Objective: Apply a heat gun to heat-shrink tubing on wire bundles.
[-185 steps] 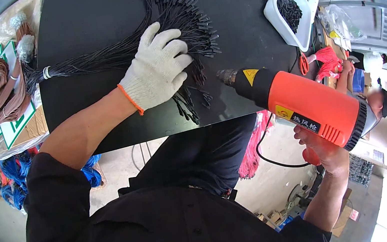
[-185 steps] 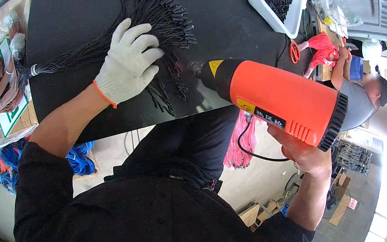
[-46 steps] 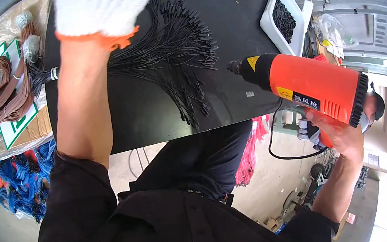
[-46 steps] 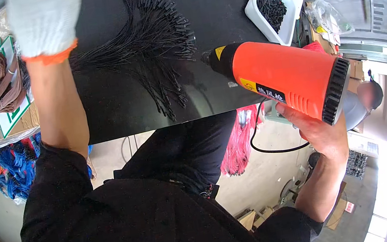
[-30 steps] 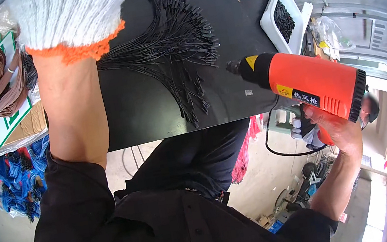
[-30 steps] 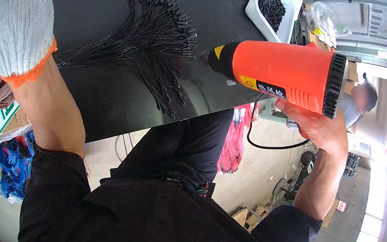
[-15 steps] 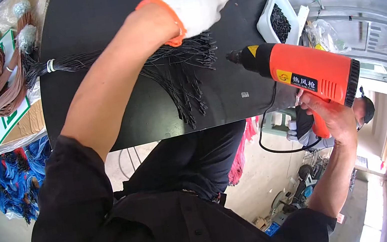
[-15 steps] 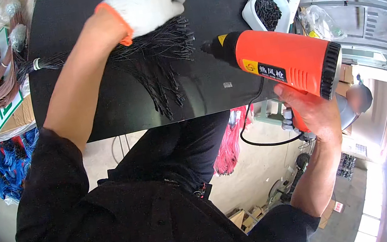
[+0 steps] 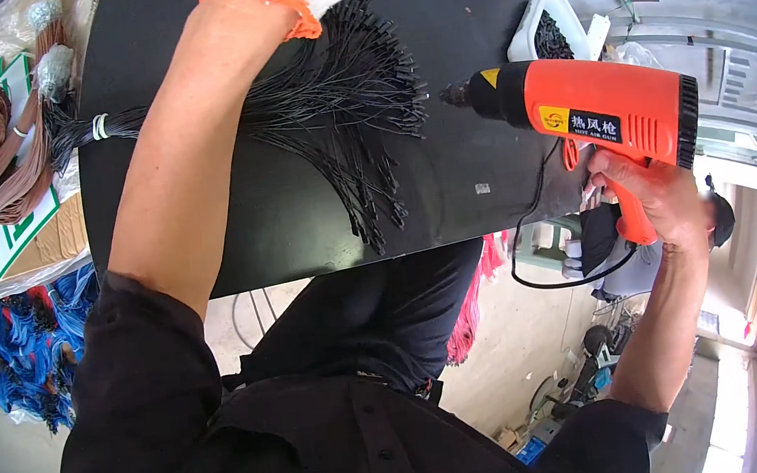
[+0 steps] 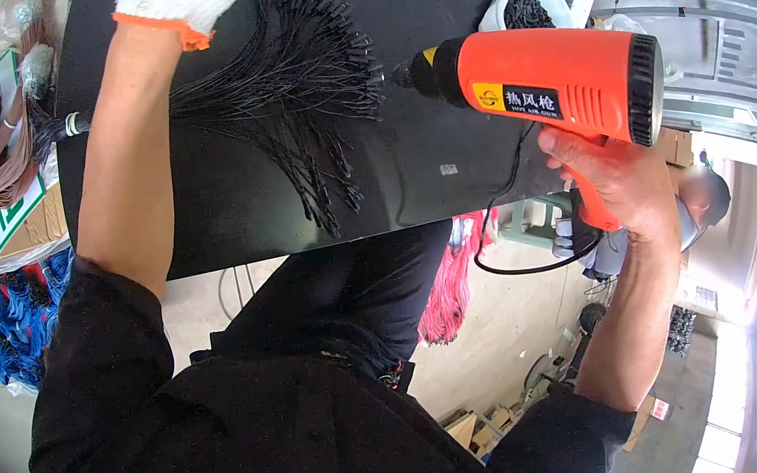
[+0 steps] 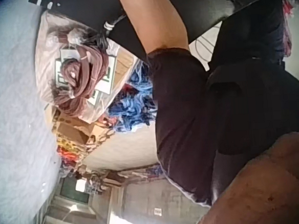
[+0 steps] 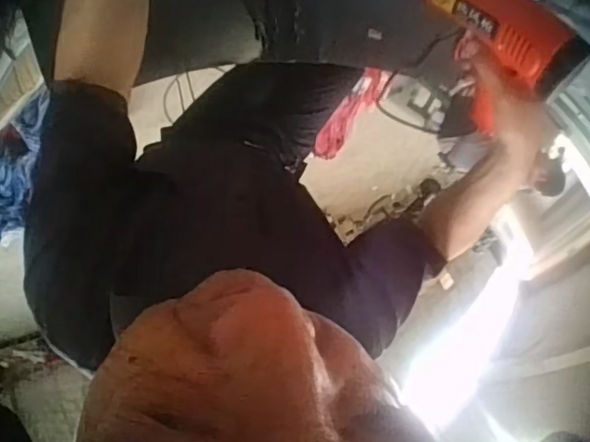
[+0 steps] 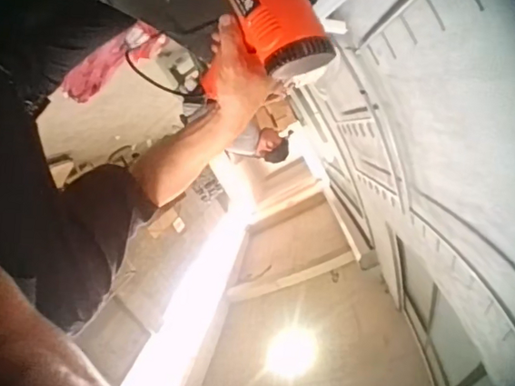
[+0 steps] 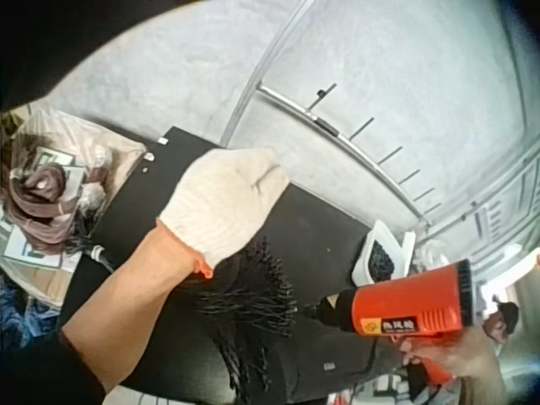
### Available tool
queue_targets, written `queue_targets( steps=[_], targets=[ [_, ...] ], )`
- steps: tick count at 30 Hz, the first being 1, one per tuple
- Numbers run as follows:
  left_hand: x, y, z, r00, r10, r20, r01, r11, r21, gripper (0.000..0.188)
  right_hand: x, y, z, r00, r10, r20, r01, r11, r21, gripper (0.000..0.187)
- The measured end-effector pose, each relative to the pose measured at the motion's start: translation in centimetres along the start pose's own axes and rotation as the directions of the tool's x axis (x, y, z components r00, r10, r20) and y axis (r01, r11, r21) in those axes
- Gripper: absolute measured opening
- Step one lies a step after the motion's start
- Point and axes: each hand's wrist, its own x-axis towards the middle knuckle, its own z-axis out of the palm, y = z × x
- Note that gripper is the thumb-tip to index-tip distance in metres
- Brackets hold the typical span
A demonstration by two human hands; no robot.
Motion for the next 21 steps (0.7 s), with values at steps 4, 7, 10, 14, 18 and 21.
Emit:
queue_targets(
  steps=[4, 7, 10, 14, 18, 21],
  targets=[
    [0.2, -0.1, -1.6, 0.995, 0.008, -0.095, -0.014, 0.998, -0.054, 0.031, 0.6, -0.5, 0.3, 1.0, -0.019, -0.002, 0.019, 1.0, -0.007, 0.032],
    [0.3, -0.2, -1.7, 0.993, 0.015, -0.118, -0.025, 0.996, -0.085, 0.03, 0.7, -1.0, 0.3, 1.0, -0.012, -0.007, 0.012, 0.999, -0.034, 0.034],
    [0.4, 0.1, -1.8, 0.995, -0.034, -0.094, 0.027, 0.997, -0.075, 0.031, 0.7, -1.0, 0.3, 1.0, -0.021, -0.022, 0.02, 0.998, -0.055, 0.035],
    [0.2, 0.1, -2.1, 0.993, 0.006, -0.119, -0.013, 0.998, -0.061, 0.031, 0.6, -1.3, -0.4, 0.998, -0.028, 0.051, 0.031, 0.998, -0.049, 0.034],
    [0.3, 0.5, -2.1, 0.997, -0.023, -0.078, 0.015, 0.996, -0.093, 0.031, 0.0, -1.3, 0.1, 0.999, 0.012, -0.044, -0.013, 1.0, -0.026, 0.031],
    [0.2, 0.6, -2.2, 0.996, -0.025, -0.085, 0.014, 0.992, -0.127, 0.03, 0.1, -0.5, -0.6, 0.997, -0.052, 0.048, 0.054, 0.998, -0.033, 0.028]
  ],
)
